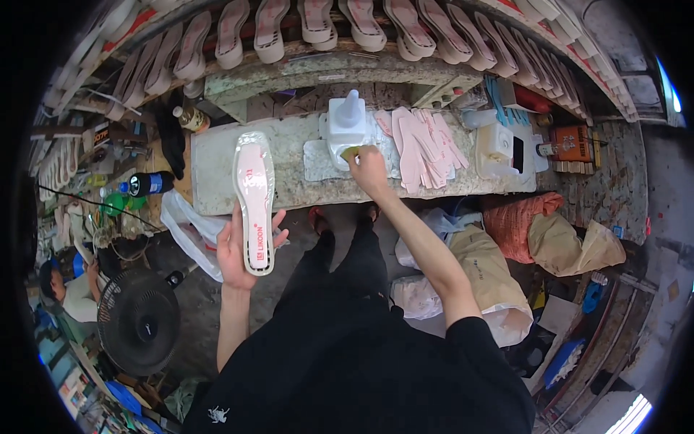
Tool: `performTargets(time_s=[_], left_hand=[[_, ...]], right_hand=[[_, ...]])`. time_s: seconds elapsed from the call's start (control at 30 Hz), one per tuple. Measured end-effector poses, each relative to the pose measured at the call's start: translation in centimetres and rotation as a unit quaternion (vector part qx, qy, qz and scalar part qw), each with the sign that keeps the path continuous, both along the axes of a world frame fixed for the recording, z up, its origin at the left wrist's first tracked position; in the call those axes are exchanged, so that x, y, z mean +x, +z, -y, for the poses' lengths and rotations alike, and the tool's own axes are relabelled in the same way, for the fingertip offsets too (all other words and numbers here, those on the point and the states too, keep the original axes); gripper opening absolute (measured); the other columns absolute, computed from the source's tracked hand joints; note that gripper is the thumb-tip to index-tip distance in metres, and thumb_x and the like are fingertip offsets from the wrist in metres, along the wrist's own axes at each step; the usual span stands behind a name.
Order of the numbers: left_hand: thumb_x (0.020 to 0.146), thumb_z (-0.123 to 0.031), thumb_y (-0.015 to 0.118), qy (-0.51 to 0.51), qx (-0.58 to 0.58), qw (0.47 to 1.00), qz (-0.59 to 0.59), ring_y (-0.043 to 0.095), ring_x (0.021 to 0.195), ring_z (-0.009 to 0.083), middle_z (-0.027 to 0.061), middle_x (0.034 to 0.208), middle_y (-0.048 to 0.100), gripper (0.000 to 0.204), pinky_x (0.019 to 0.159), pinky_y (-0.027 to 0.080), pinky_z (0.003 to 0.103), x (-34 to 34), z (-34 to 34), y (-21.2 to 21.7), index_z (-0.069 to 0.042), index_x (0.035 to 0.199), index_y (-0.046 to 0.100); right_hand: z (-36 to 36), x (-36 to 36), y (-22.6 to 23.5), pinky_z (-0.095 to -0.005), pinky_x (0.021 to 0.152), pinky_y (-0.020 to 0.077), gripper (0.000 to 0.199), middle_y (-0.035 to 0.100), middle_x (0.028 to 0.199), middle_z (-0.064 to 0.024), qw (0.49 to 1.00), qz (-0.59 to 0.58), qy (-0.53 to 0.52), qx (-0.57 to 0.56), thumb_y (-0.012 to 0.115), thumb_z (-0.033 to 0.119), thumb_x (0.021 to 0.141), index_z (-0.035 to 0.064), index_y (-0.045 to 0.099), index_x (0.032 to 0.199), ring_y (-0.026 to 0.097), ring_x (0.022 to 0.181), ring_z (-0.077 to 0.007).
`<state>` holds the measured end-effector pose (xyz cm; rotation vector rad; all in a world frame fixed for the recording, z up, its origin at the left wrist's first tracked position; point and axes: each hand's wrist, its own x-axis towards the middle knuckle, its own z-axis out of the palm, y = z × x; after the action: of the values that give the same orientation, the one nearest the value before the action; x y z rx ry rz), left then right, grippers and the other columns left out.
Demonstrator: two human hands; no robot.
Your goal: Apply glue to the shoe outsole and attach the brand insole.
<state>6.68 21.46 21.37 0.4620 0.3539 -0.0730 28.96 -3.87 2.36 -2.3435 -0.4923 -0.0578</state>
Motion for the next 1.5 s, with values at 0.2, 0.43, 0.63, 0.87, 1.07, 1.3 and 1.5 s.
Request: performTargets(time_s=[0.2, 0.43, 0.63, 0.87, 1.07, 1.3, 1.5], left_hand=[[0.109, -0.046, 0.038, 0.021, -0.022, 0.999, 0.039, 0.031, 0.157, 0.0458, 0.0068, 0.174, 0.030, 0.068, 0.125, 0.032, 0.064, 3.2, 4.0, 1.0, -0.020, 0.171, 0.022], [0.109, -0.053, 0.037, -0.010, 0.016, 0.989, 0.144, 0.022, 0.160, 0.0442, 0.0060, 0.177, 0.021, 0.075, 0.129, 0.024, 0.060, 11.0, 17.8, 2.5, -0.021, 0.172, 0.010], [0.106, -0.059, 0.042, -0.065, 0.112, 0.970, 0.207, 0.024, 0.160, 0.0445, 0.0122, 0.176, 0.017, 0.089, 0.129, 0.023, 0.057, 15.9, 32.8, 5.0, -0.018, 0.172, 0.000], [0.100, -0.058, 0.063, -0.257, 0.227, 0.920, 0.189, 0.035, 0.156, 0.0401, 0.0211, 0.173, 0.027, 0.105, 0.126, 0.029, 0.056, 23.6, 45.0, 1.9, -0.021, 0.172, -0.004], [0.110, -0.021, 0.058, -0.343, 0.442, 0.827, 0.044, 0.068, 0.095, 0.0174, 0.0109, 0.114, 0.069, 0.068, 0.087, 0.056, 0.032, 21.2, 39.8, -3.5, -0.007, 0.167, 0.025], [0.107, -0.017, 0.063, -0.265, 0.586, 0.723, -0.251, 0.047, 0.064, 0.0053, -0.0032, 0.076, 0.054, 0.043, 0.057, 0.037, 0.023, 9.8, 26.5, -13.7, -0.003, 0.147, 0.052], [0.106, -0.023, 0.062, -0.354, 0.716, 0.547, -0.251, 0.051, 0.065, 0.0098, 0.0008, 0.077, 0.056, 0.037, 0.059, 0.043, 0.028, 5.4, 24.9, -15.1, 0.001, 0.135, 0.059]], right_hand=[[0.4, -2.9, 3.4, -0.0491, 0.106, 0.0476, 0.074, 0.057, 0.134, -0.0238, 0.990, 0.055, -0.123, 0.041, 0.076, 0.002, 0.084, -0.0017, 0.043, 0.151, 0.058, 0.120, -0.0412], [7.0, -14.9, 19.9, -0.0476, 0.114, 0.0449, 0.109, 0.038, 0.164, -0.0249, 0.919, -0.086, 0.024, 0.384, 0.080, 0.003, 0.085, 0.0053, 0.011, 0.169, 0.054, 0.138, -0.0338], [14.9, -12.4, 20.1, -0.0437, 0.116, 0.0465, 0.110, 0.053, 0.152, -0.0282, 0.871, 0.035, -0.214, 0.441, 0.085, 0.000, 0.085, 0.0015, 0.013, 0.168, 0.056, 0.141, -0.0333], [35.7, -3.3, 19.0, -0.0418, 0.119, 0.0426, 0.094, 0.054, 0.152, -0.0148, 0.712, -0.015, -0.333, 0.618, 0.079, 0.001, 0.090, -0.0004, 0.024, 0.166, 0.055, 0.139, -0.0262], [60.5, 11.7, 13.8, -0.0372, 0.119, 0.0415, 0.085, 0.050, 0.157, -0.0191, 0.778, 0.108, -0.416, 0.458, 0.080, 0.004, 0.090, -0.0074, 0.035, 0.161, 0.053, 0.141, -0.0254], [72.5, 38.1, 13.1, -0.0353, 0.113, 0.0461, 0.086, 0.060, 0.148, -0.0205, 0.817, 0.157, -0.367, 0.417, 0.083, 0.009, 0.088, -0.0064, 0.037, 0.160, 0.060, 0.136, -0.0253], [75.4, 50.3, 8.3, -0.0429, 0.114, 0.0474, 0.087, 0.061, 0.144, -0.0270, 0.875, 0.167, -0.384, 0.243, 0.085, 0.019, 0.079, -0.0014, 0.047, 0.154, 0.062, 0.133, -0.0378]])
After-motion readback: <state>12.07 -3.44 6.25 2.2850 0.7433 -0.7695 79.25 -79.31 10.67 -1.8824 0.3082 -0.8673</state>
